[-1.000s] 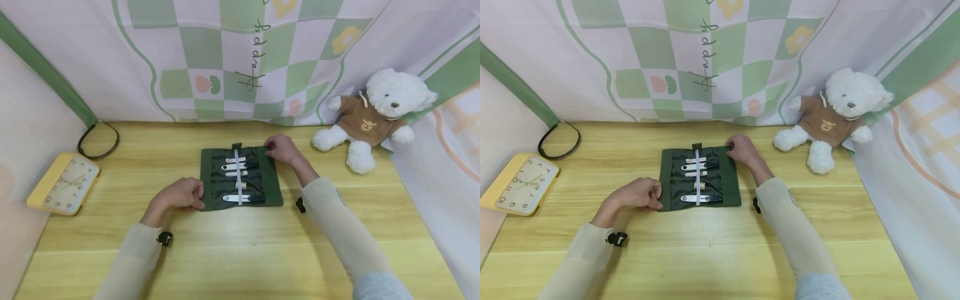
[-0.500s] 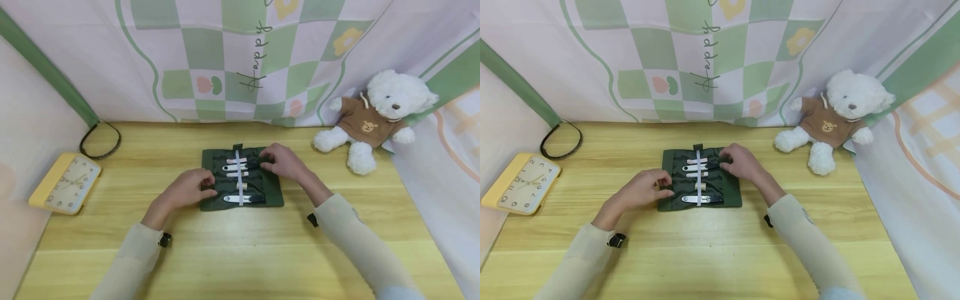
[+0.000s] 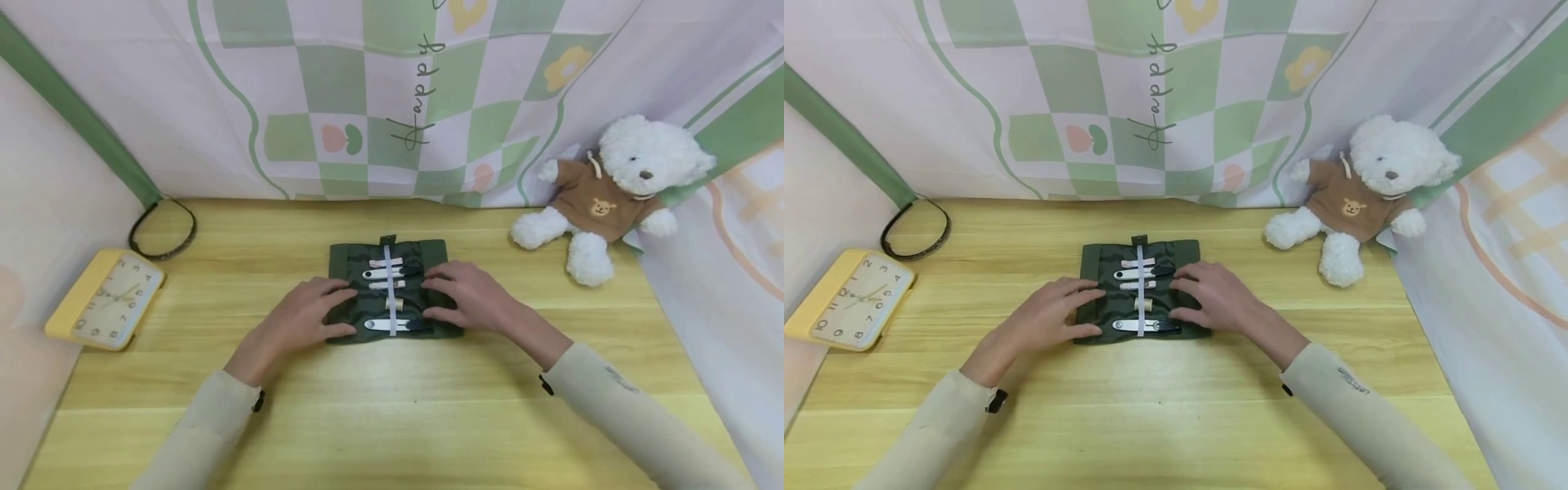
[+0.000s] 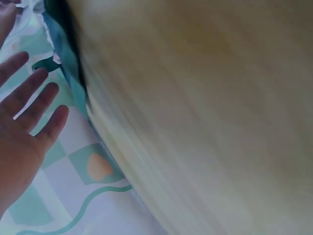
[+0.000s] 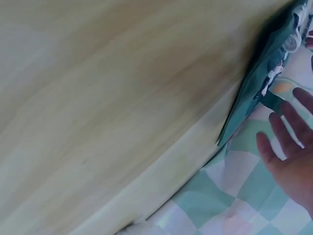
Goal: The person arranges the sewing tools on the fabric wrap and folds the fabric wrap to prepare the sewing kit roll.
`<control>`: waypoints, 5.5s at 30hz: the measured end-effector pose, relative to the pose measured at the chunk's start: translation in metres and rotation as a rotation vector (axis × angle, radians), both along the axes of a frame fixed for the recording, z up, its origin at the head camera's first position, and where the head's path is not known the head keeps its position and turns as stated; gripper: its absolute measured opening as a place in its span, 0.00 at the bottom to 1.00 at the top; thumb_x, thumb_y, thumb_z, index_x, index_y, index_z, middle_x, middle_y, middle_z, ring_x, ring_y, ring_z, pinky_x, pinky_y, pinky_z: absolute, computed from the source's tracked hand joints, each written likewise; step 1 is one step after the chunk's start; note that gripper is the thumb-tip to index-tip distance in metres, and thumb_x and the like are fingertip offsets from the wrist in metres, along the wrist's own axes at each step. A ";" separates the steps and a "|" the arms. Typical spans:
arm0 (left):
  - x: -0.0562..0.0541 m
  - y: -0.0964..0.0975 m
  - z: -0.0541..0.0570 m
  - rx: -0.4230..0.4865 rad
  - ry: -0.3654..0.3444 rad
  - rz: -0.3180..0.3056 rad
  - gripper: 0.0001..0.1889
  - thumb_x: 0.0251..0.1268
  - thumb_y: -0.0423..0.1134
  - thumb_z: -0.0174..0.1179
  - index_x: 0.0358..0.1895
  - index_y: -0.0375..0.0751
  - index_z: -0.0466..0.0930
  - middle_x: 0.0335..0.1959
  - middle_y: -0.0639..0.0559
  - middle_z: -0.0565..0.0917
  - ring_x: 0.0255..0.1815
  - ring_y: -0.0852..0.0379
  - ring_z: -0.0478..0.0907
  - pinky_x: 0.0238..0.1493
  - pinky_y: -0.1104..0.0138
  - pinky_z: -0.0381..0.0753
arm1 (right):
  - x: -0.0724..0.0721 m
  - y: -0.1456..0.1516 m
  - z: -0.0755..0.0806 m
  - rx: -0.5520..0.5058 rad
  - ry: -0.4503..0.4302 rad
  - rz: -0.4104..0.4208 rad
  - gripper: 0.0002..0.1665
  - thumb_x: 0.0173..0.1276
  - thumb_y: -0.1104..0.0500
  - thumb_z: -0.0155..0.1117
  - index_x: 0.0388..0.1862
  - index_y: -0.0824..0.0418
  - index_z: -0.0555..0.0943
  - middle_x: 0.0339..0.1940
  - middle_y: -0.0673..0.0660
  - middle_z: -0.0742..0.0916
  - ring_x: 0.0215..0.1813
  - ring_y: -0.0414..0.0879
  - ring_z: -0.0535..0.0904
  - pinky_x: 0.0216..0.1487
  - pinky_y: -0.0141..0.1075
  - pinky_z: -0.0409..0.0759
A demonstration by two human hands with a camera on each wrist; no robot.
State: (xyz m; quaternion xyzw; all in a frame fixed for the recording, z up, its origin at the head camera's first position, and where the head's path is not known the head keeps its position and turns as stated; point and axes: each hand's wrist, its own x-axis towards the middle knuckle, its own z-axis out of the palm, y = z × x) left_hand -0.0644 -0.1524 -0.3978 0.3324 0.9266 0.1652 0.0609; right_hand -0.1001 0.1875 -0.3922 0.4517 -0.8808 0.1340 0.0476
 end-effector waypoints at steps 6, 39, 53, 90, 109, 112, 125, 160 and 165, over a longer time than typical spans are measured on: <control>0.006 -0.004 -0.005 -0.006 -0.089 -0.018 0.37 0.55 0.65 0.71 0.61 0.43 0.82 0.57 0.46 0.79 0.58 0.48 0.74 0.61 0.53 0.74 | 0.010 0.009 -0.006 0.045 -0.084 0.065 0.33 0.59 0.37 0.76 0.52 0.61 0.86 0.54 0.59 0.84 0.54 0.53 0.80 0.54 0.48 0.79; -0.004 -0.007 -0.012 0.262 -0.370 -0.066 0.04 0.71 0.36 0.65 0.35 0.47 0.83 0.41 0.56 0.83 0.41 0.58 0.78 0.47 0.60 0.79 | 0.000 0.015 -0.014 -0.011 -0.569 0.061 0.11 0.78 0.60 0.60 0.49 0.60 0.87 0.42 0.49 0.88 0.42 0.39 0.83 0.44 0.39 0.82; -0.018 -0.003 -0.009 0.278 -0.439 0.095 0.07 0.75 0.35 0.59 0.34 0.45 0.77 0.27 0.54 0.77 0.28 0.57 0.70 0.35 0.62 0.72 | -0.011 0.007 -0.008 -0.029 -0.664 -0.082 0.07 0.77 0.63 0.58 0.40 0.58 0.83 0.30 0.47 0.83 0.28 0.38 0.74 0.34 0.36 0.76; -0.021 -0.009 -0.016 0.233 -0.381 0.100 0.14 0.58 0.40 0.76 0.46 0.40 0.87 0.37 0.55 0.82 0.37 0.57 0.76 0.42 0.64 0.79 | -0.008 0.010 -0.010 0.045 -0.445 -0.048 0.21 0.61 0.50 0.79 0.48 0.60 0.87 0.44 0.52 0.85 0.46 0.47 0.80 0.50 0.45 0.79; -0.020 -0.010 -0.016 0.183 -0.208 0.004 0.02 0.69 0.35 0.66 0.38 0.41 0.87 0.40 0.54 0.82 0.41 0.56 0.76 0.49 0.58 0.78 | -0.008 0.015 -0.009 0.024 -0.337 0.019 0.09 0.71 0.59 0.69 0.44 0.61 0.90 0.39 0.51 0.86 0.40 0.43 0.83 0.43 0.40 0.82; -0.020 -0.010 -0.013 0.168 -0.198 -0.005 0.04 0.72 0.35 0.64 0.36 0.43 0.85 0.35 0.56 0.82 0.38 0.56 0.74 0.47 0.57 0.76 | -0.010 0.015 -0.008 0.034 -0.345 0.016 0.08 0.72 0.59 0.68 0.44 0.60 0.90 0.39 0.50 0.87 0.41 0.43 0.83 0.44 0.41 0.82; -0.021 -0.008 -0.010 0.250 -0.391 0.099 0.06 0.78 0.32 0.55 0.39 0.40 0.78 0.28 0.52 0.78 0.27 0.58 0.70 0.36 0.63 0.75 | -0.020 0.015 -0.007 -0.017 -0.651 -0.090 0.10 0.78 0.61 0.58 0.36 0.59 0.84 0.26 0.47 0.82 0.26 0.39 0.72 0.34 0.38 0.75; -0.029 0.006 -0.009 0.203 -0.233 0.022 0.10 0.68 0.25 0.63 0.49 0.37 0.87 0.43 0.50 0.83 0.46 0.53 0.80 0.50 0.59 0.81 | -0.009 -0.010 0.001 0.058 -0.328 -0.130 0.06 0.65 0.68 0.69 0.38 0.59 0.84 0.35 0.52 0.85 0.36 0.44 0.80 0.39 0.40 0.80; -0.026 0.009 -0.005 0.150 -0.223 0.011 0.10 0.69 0.27 0.62 0.50 0.34 0.88 0.46 0.46 0.85 0.49 0.49 0.81 0.53 0.57 0.80 | -0.007 -0.008 -0.002 0.063 -0.330 -0.147 0.10 0.65 0.59 0.74 0.43 0.60 0.85 0.37 0.52 0.86 0.38 0.43 0.82 0.40 0.39 0.82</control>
